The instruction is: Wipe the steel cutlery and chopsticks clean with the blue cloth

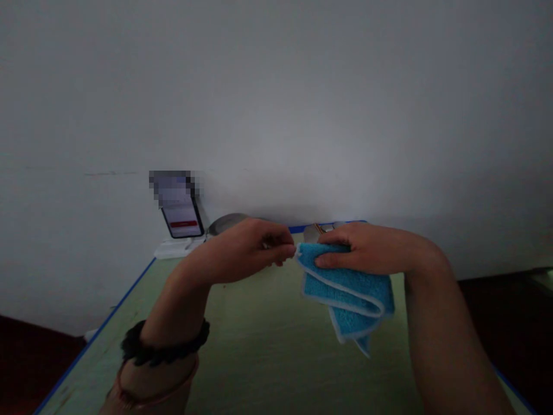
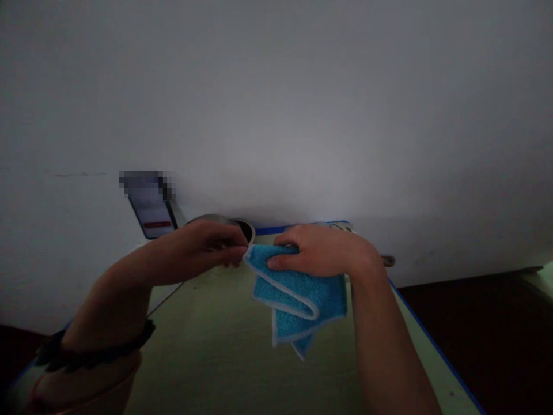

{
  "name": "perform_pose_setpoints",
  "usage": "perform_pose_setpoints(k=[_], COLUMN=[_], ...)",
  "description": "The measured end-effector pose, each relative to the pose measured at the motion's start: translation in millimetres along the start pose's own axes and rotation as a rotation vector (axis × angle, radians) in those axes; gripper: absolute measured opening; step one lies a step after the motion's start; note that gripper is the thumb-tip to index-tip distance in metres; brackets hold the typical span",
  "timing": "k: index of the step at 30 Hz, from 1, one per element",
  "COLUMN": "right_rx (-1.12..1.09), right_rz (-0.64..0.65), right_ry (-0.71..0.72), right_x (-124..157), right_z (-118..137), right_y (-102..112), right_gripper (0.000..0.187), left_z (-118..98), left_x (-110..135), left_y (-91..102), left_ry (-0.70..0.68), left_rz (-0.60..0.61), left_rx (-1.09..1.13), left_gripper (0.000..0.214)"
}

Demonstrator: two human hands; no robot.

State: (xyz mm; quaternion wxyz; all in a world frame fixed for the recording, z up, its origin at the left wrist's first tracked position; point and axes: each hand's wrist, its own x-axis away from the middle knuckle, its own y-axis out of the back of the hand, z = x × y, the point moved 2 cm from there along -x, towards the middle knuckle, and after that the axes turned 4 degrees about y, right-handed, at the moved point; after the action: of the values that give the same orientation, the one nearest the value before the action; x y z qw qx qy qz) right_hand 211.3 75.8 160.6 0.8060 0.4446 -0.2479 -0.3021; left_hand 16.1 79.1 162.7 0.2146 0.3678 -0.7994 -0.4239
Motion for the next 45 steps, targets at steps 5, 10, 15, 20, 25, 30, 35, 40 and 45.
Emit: perform_pose_setpoints(k=[5, 10, 15, 20, 25, 30, 35, 40, 45], right_rx=[0.099, 0.013, -0.067, -0.143, -0.041, -0.001, 0.022, 0.044, 0.036], right_rz=[-0.010, -0.018, -0.053, -0.030, -0.095, -0.082, -0.051, -0.027, -0.023], right_ry=[0.013, 0.038, -0.010, -0.056, -0.090, -0.088, -0.093, -0.078, -0.042], right_x=[-5, -7, -2, 4, 2, 2, 2, 1, -3], right_z=[10, 9, -8, -21, -19, -19, -17, -9, 0], right_y=[0, -2, -3, -3, -2, -2, -2, 0, 0], right_gripper=[0.041, 0.041, 0.050, 0.050, 0.048, 0.050, 0.051, 0.047, 0.044], left_z=[-1, 3, 36, 65, 68, 66, 52, 31, 15], left_x=[-2, 1, 17, 25, 9, 1, 4, 5, 2], left_y=[-0.2, 4.6, 21.6, 28.5, 22.4, 16.2, 12.7, 8.9, 1.8], left_ry=[0.014, -0.002, 0.117, 0.208, 0.304, 0.268, 0.235, 0.164, 0.066], left_rz=[0.024, 0.017, -0.221, -0.357, -0.553, -0.419, -0.146, -0.069, 0.015], left_rx=[-0.050, -0.032, 0.057, 0.222, 0.244, 0.130, -0.046, -0.149, -0.056], left_gripper=[0.030, 0.034, 0.031, 0.028, 0.030, 0.032, 0.033, 0.032, 0.028])
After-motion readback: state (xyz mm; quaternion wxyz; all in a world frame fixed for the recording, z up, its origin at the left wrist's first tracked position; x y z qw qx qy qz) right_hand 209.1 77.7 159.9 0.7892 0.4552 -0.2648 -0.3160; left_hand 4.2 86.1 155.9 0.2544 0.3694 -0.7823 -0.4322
